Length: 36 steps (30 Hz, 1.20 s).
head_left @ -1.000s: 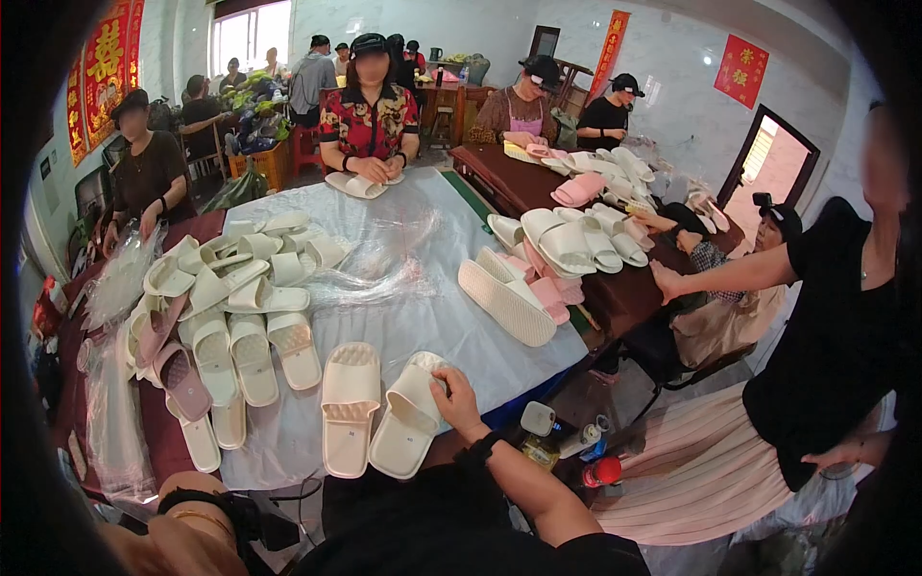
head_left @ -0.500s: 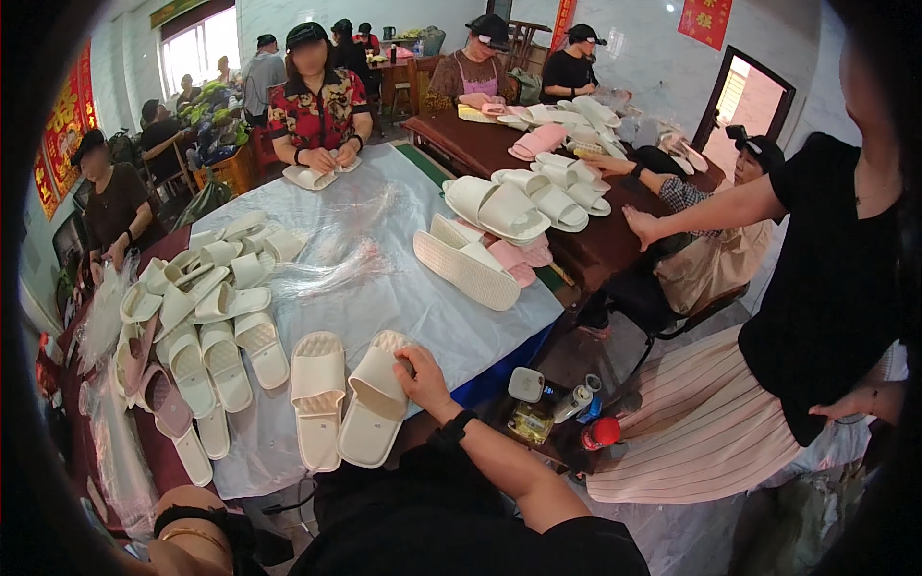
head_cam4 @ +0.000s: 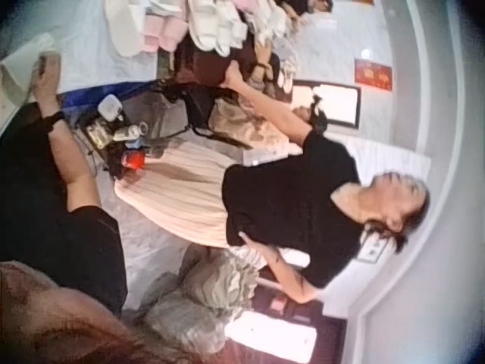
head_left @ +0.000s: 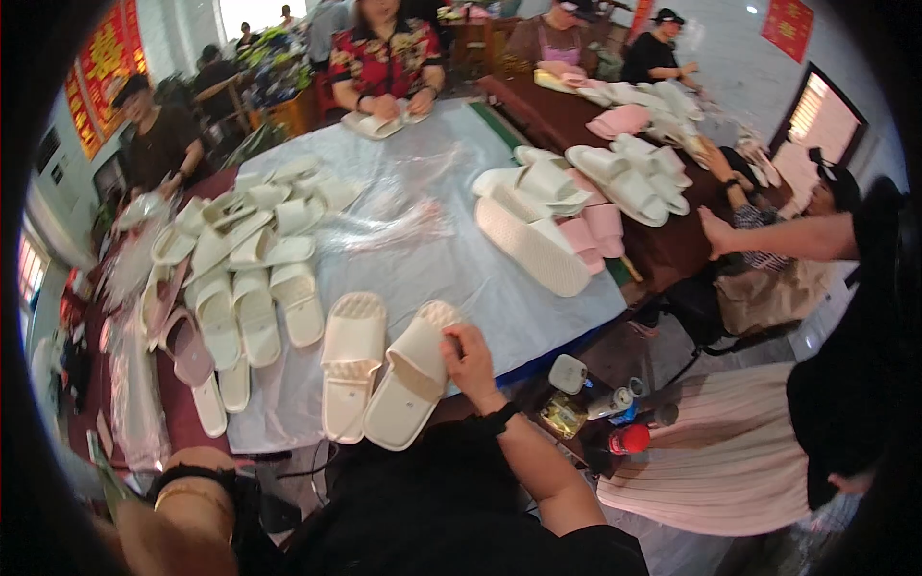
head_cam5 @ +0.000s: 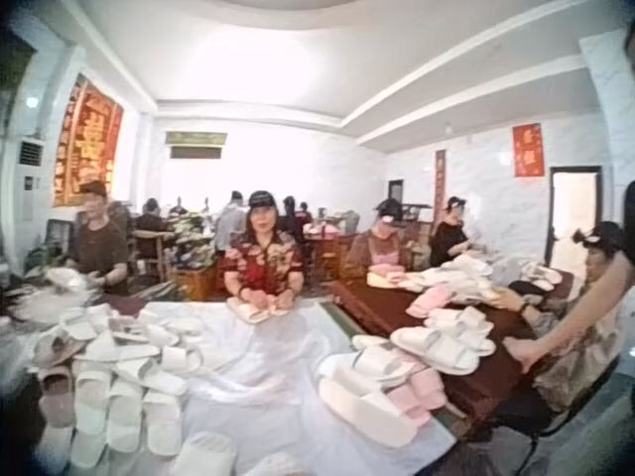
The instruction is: The recorder is inspecting and tidying up loose threads on white and pink slippers in a shoe manufacturing facility.
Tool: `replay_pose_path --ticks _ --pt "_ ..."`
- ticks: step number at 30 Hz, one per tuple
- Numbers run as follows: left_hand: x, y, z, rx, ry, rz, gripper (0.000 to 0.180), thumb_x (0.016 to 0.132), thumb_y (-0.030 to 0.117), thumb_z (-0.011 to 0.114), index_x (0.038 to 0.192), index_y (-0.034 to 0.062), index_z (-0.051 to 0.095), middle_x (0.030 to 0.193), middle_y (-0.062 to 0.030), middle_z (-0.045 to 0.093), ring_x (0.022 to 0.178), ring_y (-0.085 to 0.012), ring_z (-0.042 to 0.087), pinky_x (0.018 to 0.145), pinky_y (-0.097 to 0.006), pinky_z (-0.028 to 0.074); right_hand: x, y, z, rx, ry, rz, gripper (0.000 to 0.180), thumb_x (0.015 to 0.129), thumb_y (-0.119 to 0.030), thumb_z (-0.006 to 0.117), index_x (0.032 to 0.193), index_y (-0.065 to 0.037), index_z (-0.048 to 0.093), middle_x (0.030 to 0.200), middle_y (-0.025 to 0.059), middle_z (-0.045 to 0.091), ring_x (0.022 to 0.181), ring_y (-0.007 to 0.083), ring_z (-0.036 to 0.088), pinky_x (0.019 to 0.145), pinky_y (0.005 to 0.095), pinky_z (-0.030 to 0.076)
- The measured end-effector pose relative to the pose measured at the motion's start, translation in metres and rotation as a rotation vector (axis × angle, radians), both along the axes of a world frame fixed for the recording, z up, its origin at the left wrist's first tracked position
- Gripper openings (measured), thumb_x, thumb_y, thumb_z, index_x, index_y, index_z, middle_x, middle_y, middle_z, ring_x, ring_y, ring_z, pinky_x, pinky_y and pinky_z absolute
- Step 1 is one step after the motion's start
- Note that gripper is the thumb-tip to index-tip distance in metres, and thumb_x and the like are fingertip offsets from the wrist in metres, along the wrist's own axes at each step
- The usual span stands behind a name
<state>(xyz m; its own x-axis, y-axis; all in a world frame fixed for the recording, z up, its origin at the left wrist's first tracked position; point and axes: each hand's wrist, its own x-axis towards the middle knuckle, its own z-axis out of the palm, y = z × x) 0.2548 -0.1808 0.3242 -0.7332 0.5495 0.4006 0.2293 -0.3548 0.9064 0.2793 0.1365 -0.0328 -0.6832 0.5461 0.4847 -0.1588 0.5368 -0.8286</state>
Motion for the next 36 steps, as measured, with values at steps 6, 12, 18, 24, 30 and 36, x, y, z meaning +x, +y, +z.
replay_pose_path --ticks 6,12,18,24,30,36 --pt "-0.024 0.071 -0.069 -0.160 0.629 0.230 0.012 0.082 0.000 0.059 0.094 0.0001 0.060 0.089 -0.0134 0.065 0.082 -0.0247 0.061 0.072 -0.036 0.050 0.003 0.000 -0.001 -0.069 -0.024 0.014 0.020 0.084 -0.008 0.062 0.104 -0.003 0.060 0.101 0.0152 0.062 0.096 0.0334 0.058 0.084 0.0389 0.048" --pt "-0.062 0.096 -0.212 -1.288 0.646 0.044 0.044 0.083 0.042 0.071 0.097 0.0000 0.066 0.085 -0.0180 0.068 0.072 -0.0361 0.065 0.064 -0.044 0.051 0.003 0.003 0.003 -0.037 -0.002 0.023 0.020 0.084 -0.008 0.062 0.104 -0.003 0.060 0.104 0.0154 0.062 0.098 0.0334 0.058 0.086 0.0384 0.048" --pt "-0.068 0.117 -0.280 -1.302 0.417 0.095 0.046 0.082 0.044 0.069 0.085 -0.0013 0.062 0.078 -0.0211 0.065 0.074 -0.0397 0.064 0.065 -0.047 0.050 0.006 0.003 0.003 -0.032 0.041 0.016 0.020 0.084 -0.005 0.062 0.104 -0.003 0.061 0.104 0.0117 0.061 0.085 0.0246 0.059 0.074 0.0321 0.049" --pt "-0.078 0.141 -0.296 -1.214 0.513 0.174 0.034 0.083 0.033 0.063 0.091 -0.0003 0.063 0.084 -0.0220 0.066 0.077 -0.0400 0.064 0.067 -0.048 0.050 0.012 0.005 0.014 -0.102 0.051 0.017 0.023 0.082 -0.005 0.062 0.105 -0.003 0.059 0.112 0.0144 0.059 0.099 0.0282 0.058 0.085 0.0345 0.047" --pt "-0.080 0.146 -0.298 -1.160 0.583 0.242 0.017 0.077 0.020 0.061 0.084 0.0048 0.064 0.082 -0.0179 0.064 0.079 -0.0377 0.062 0.068 -0.046 0.049 0.014 0.009 0.007 -0.198 0.114 -0.026 0.026 0.081 -0.002 0.060 0.107 -0.001 0.057 0.116 0.0183 0.056 0.107 0.0316 0.054 0.096 0.0386 0.042" --pt "-0.099 0.116 -0.254 -1.021 0.567 0.390 0.017 0.077 0.009 0.065 0.092 0.0027 0.066 0.084 -0.0185 0.066 0.079 -0.0369 0.065 0.067 -0.040 0.051 0.013 0.007 -0.003 -0.388 0.213 0.002 0.026 0.081 0.002 0.056 0.106 0.000 0.057 0.121 0.0179 0.053 0.113 0.0283 0.051 0.100 0.0379 0.038"
